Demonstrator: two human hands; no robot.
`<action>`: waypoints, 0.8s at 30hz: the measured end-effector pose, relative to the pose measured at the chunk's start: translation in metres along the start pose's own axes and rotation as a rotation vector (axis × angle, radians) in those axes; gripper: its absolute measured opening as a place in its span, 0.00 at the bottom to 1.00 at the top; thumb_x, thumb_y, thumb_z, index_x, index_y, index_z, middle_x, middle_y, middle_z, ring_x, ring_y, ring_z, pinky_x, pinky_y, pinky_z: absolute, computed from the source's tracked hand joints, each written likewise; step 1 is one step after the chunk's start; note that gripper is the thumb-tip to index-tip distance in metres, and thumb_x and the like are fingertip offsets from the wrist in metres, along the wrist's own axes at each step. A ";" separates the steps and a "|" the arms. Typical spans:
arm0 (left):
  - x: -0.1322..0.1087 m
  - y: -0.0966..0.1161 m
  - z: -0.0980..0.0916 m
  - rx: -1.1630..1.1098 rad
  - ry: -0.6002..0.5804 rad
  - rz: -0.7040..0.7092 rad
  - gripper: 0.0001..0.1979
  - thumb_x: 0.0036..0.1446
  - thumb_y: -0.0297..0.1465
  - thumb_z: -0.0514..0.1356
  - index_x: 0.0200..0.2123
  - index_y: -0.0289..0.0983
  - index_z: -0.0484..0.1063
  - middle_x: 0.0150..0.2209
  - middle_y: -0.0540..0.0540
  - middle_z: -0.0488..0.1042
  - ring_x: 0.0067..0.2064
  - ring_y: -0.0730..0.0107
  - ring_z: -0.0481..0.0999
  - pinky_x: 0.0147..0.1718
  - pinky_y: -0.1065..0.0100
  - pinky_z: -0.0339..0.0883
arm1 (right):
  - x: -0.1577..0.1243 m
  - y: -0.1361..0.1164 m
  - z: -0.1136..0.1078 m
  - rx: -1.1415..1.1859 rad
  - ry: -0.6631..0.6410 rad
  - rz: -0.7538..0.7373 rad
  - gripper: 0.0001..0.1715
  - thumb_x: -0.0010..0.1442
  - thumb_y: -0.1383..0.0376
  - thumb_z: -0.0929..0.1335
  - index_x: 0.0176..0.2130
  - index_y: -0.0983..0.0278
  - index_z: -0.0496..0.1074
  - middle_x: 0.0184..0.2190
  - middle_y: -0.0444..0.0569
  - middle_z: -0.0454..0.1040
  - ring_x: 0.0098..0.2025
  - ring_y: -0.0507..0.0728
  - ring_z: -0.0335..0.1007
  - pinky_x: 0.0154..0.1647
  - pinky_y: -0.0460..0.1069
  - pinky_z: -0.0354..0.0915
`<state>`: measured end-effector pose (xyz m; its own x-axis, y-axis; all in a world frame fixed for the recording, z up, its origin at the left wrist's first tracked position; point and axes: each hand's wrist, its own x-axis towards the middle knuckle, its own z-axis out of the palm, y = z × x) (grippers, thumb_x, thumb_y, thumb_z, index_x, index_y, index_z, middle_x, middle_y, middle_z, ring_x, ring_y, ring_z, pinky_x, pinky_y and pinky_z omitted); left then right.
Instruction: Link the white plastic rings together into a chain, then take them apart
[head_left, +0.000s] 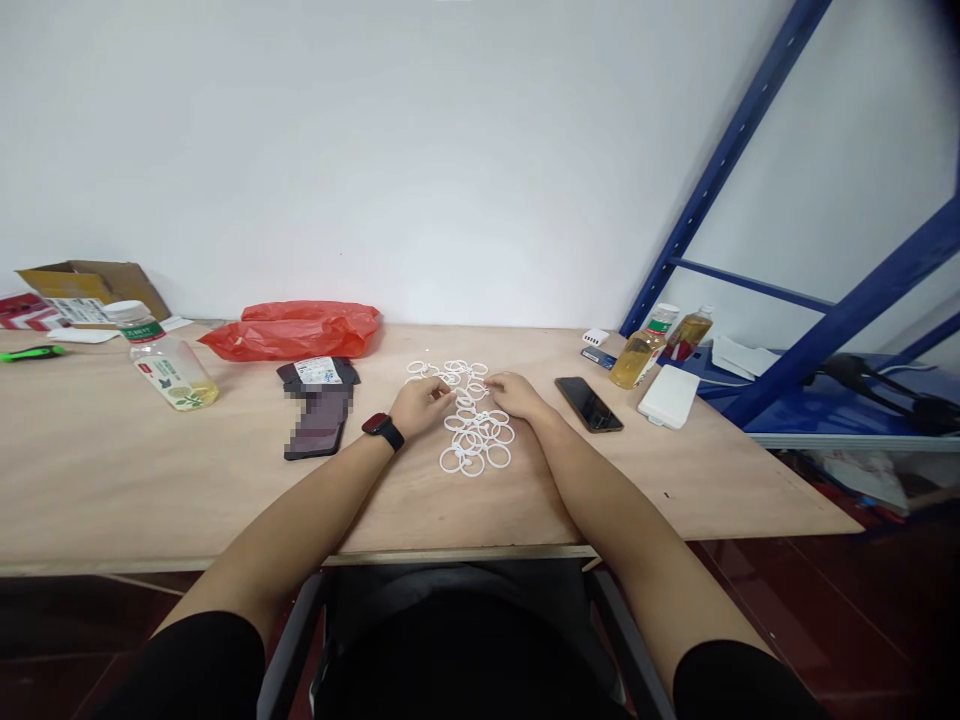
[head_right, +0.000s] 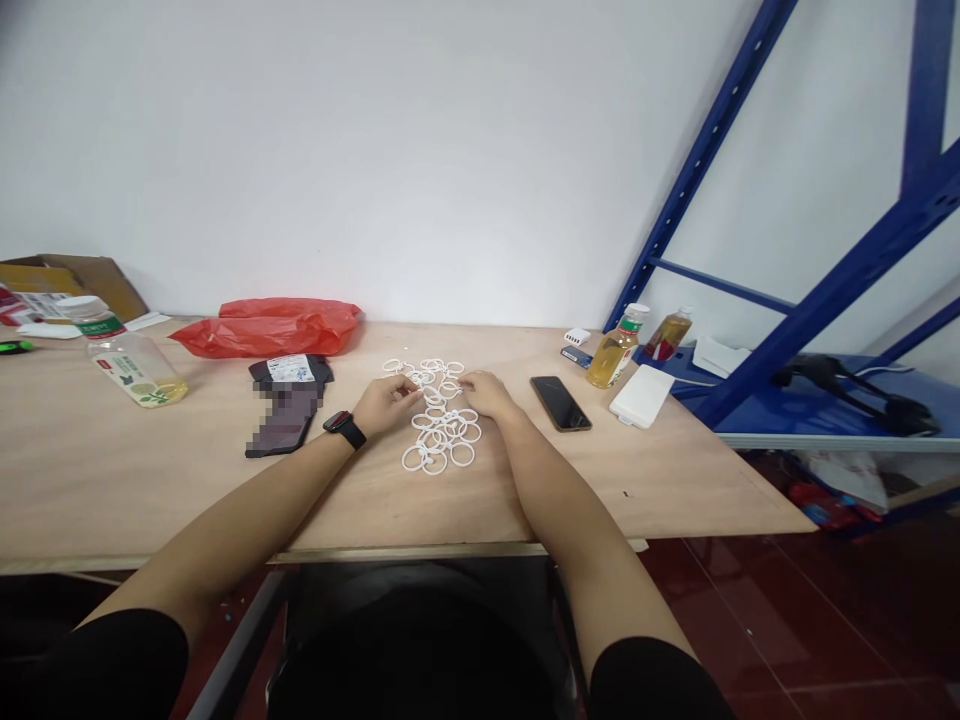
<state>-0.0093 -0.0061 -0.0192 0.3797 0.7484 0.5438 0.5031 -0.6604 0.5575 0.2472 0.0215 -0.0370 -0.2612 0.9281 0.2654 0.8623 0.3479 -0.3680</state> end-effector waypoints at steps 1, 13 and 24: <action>-0.001 0.001 0.000 -0.015 -0.044 0.016 0.11 0.59 0.38 0.61 0.31 0.36 0.75 0.29 0.48 0.77 0.30 0.71 0.73 0.32 0.69 0.65 | 0.000 0.000 0.000 0.003 0.002 -0.004 0.22 0.56 0.71 0.67 0.49 0.60 0.78 0.51 0.48 0.77 0.54 0.58 0.71 0.58 0.51 0.64; 0.000 -0.001 0.000 0.087 -0.107 0.042 0.13 0.60 0.40 0.58 0.33 0.37 0.76 0.32 0.46 0.77 0.32 0.69 0.74 0.35 0.66 0.67 | -0.004 -0.020 -0.006 0.133 0.153 -0.128 0.08 0.59 0.69 0.69 0.39 0.61 0.78 0.42 0.50 0.79 0.47 0.58 0.73 0.52 0.53 0.65; -0.001 -0.005 -0.003 0.072 -0.093 0.171 0.31 0.53 0.44 0.66 0.57 0.38 0.68 0.49 0.40 0.75 0.46 0.59 0.75 0.48 0.58 0.70 | -0.016 -0.064 -0.014 0.153 0.084 -0.265 0.08 0.64 0.67 0.66 0.41 0.62 0.75 0.38 0.47 0.78 0.40 0.54 0.72 0.42 0.47 0.62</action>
<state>-0.0144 -0.0032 -0.0210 0.5328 0.6303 0.5647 0.4779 -0.7748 0.4139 0.2026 -0.0175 -0.0050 -0.4260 0.7904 0.4402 0.6919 0.5981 -0.4043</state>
